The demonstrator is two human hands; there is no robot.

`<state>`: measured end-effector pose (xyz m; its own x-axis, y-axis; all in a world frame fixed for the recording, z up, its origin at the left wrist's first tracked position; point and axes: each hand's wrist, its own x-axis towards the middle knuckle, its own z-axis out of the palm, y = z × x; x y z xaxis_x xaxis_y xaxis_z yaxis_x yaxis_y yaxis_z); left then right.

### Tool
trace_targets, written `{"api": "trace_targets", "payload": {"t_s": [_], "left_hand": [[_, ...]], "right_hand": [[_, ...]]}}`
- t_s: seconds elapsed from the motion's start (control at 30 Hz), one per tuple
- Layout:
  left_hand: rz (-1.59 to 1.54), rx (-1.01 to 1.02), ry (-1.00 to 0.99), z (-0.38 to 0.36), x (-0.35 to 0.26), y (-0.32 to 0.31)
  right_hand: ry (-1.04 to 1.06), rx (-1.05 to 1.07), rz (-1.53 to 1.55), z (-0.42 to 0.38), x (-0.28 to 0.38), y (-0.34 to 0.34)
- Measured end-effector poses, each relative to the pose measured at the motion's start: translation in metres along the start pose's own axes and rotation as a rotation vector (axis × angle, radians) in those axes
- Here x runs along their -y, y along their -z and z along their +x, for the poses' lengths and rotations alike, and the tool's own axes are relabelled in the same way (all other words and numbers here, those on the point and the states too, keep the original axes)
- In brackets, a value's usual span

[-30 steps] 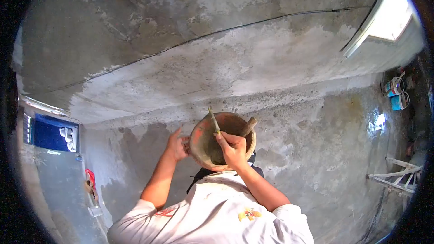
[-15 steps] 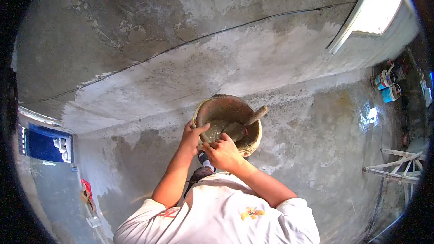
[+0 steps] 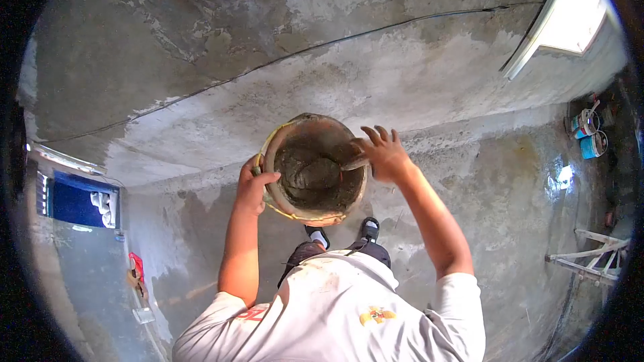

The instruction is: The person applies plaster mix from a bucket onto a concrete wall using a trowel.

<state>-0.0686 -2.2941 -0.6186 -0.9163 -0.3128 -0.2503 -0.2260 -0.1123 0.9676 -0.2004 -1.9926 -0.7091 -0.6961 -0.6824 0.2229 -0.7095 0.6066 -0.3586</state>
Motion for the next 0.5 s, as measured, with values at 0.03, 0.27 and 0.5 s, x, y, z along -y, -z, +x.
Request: {"api": "trace_targets", "payload": {"t_s": [0.03,0.27,0.5], "left_hand": [[0.006,-0.002,-0.031,-0.003,-0.009,-0.001],[0.158,-0.040,-0.080,0.007,-0.010,0.027],[0.152,-0.044,-0.064,0.005,-0.013,0.025]], "right_hand": [[-0.015,0.186,0.081,0.007,-0.005,-0.001],[0.119,0.492,-0.108,0.024,0.047,0.017],[0.360,0.301,-0.379,0.048,0.076,0.026]]}}
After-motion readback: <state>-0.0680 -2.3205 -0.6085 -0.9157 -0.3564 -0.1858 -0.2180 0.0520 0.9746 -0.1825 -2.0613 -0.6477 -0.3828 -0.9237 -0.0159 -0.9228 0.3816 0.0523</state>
